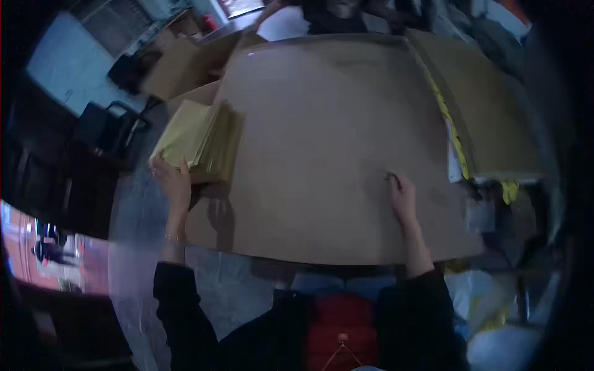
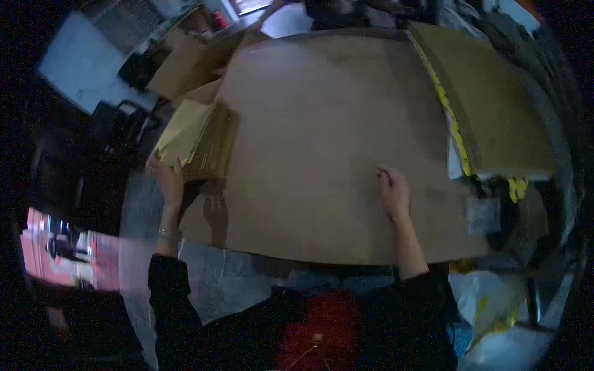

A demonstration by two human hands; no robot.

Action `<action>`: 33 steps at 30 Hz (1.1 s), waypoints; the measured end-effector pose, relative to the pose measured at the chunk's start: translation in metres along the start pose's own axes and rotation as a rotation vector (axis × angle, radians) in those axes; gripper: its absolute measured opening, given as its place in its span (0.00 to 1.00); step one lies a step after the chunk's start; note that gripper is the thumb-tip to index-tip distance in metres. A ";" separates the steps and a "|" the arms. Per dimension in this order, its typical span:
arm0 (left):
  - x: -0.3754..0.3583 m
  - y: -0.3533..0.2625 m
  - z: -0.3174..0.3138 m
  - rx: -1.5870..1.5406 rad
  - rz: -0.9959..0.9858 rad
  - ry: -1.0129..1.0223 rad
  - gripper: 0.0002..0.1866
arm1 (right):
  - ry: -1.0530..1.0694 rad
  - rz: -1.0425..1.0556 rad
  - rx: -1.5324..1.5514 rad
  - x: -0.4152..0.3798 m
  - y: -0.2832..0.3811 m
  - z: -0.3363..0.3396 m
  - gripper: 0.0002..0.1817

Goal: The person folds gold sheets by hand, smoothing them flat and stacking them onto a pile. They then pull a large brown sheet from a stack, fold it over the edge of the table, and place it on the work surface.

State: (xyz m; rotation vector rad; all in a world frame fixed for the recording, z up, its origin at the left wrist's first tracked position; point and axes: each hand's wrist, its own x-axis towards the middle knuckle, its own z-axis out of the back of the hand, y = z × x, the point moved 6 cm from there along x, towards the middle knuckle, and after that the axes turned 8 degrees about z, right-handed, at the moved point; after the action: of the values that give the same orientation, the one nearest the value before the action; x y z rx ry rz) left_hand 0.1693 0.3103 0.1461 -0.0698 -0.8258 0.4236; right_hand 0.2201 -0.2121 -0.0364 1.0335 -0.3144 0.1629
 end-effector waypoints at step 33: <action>-0.293 -0.243 -0.016 -0.321 -0.494 0.755 0.23 | 0.027 0.038 0.016 -0.010 0.015 -0.002 0.13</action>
State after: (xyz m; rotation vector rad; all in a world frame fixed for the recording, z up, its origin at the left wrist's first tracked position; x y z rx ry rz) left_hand 0.0880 -0.0248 -0.0150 -0.2968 -0.1373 -0.2112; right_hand 0.2069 -0.2024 -0.0286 1.0410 -0.3092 0.2140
